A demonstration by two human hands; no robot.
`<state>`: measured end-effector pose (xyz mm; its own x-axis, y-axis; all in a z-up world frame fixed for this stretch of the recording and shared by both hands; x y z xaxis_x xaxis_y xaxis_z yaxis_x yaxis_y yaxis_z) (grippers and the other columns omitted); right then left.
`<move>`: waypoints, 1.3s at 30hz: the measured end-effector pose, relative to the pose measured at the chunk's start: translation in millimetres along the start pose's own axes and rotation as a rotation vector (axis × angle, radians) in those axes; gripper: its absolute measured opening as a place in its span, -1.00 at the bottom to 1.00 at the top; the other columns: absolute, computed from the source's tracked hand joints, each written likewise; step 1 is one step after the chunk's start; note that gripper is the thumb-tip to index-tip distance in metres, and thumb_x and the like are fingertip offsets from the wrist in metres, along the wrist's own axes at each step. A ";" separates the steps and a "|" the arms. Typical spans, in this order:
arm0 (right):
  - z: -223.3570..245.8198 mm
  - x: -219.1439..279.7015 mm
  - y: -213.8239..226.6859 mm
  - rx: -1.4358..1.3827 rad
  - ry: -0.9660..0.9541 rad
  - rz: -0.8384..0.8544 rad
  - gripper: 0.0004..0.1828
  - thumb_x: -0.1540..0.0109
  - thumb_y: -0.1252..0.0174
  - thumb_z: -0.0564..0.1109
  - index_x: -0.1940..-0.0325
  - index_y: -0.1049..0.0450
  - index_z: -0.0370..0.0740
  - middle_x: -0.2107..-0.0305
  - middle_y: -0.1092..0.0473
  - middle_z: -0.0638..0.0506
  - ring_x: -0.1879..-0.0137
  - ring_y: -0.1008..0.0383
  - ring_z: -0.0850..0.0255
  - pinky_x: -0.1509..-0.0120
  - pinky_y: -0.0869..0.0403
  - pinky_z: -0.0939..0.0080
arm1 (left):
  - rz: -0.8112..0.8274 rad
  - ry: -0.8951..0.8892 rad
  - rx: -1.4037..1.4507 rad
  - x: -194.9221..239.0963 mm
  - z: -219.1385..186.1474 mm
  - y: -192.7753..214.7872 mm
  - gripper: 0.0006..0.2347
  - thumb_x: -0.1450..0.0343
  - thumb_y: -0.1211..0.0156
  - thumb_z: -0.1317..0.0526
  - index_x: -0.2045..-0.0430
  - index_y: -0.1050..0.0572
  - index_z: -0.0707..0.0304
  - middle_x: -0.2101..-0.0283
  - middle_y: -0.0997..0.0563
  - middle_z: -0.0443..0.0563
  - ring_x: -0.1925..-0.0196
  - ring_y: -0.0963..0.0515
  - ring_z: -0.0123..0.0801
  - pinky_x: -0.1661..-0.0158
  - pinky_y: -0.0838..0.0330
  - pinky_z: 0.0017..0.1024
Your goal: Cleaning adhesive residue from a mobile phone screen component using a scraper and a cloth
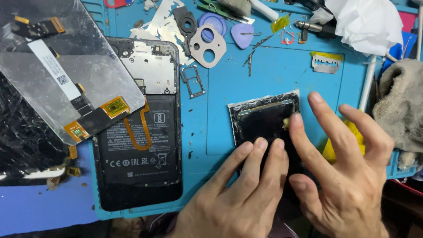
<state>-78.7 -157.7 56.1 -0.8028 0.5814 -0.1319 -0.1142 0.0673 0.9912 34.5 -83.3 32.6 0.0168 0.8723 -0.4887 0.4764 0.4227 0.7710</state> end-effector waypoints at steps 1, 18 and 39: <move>-1.6 6.1 1.2 0.000 -0.039 0.025 -0.19 -0.43 0.45 0.23 -0.22 -0.61 -0.31 -0.35 -0.35 -0.42 -0.36 -0.25 -0.39 -0.50 -0.24 -0.23 | 0.003 -0.031 -0.027 0.3 -0.3 0.5 -0.65 -0.66 0.18 0.29 -0.03 -0.69 0.27 -0.16 -0.64 -0.05 -0.21 -0.60 -0.34 -0.34 -0.50 -0.46; -5.7 -7.8 -2.6 -0.084 -0.026 -0.048 -0.26 -0.50 0.31 0.17 -0.40 -0.54 -0.40 -0.47 -0.13 -0.49 -0.43 -0.19 -0.40 -0.54 -0.26 -0.37 | -0.007 -0.132 -0.107 4.1 -11.2 -1.8 -0.64 -0.64 0.27 0.33 -0.06 -0.62 0.38 -0.12 -0.64 0.03 -0.20 -0.59 -0.24 -0.29 -0.53 -0.39; -6.3 -5.2 2.2 -0.159 -0.002 0.018 -0.43 -0.47 0.21 0.04 -0.34 -0.53 -0.31 -0.45 -0.19 -0.46 -0.46 -0.16 -0.40 -0.57 -0.20 -0.32 | -0.003 -0.115 -0.065 3.2 -6.2 1.2 -0.63 -0.65 0.26 0.31 -0.05 -0.64 0.36 -0.15 -0.63 0.07 -0.21 -0.58 -0.20 -0.30 -0.53 -0.35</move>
<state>-78.5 -165.7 58.9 -0.8044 0.5831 -0.1141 -0.1915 -0.0725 0.9788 29.7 -78.5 34.5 0.1177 0.8387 -0.5318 0.4186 0.4437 0.7924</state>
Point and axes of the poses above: each hand's wrist, its own x-axis away from the middle knuckle, its own y-axis out of the back of the hand, z = x × y, the point moved 6 cm from there along -x, towards the middle knuckle
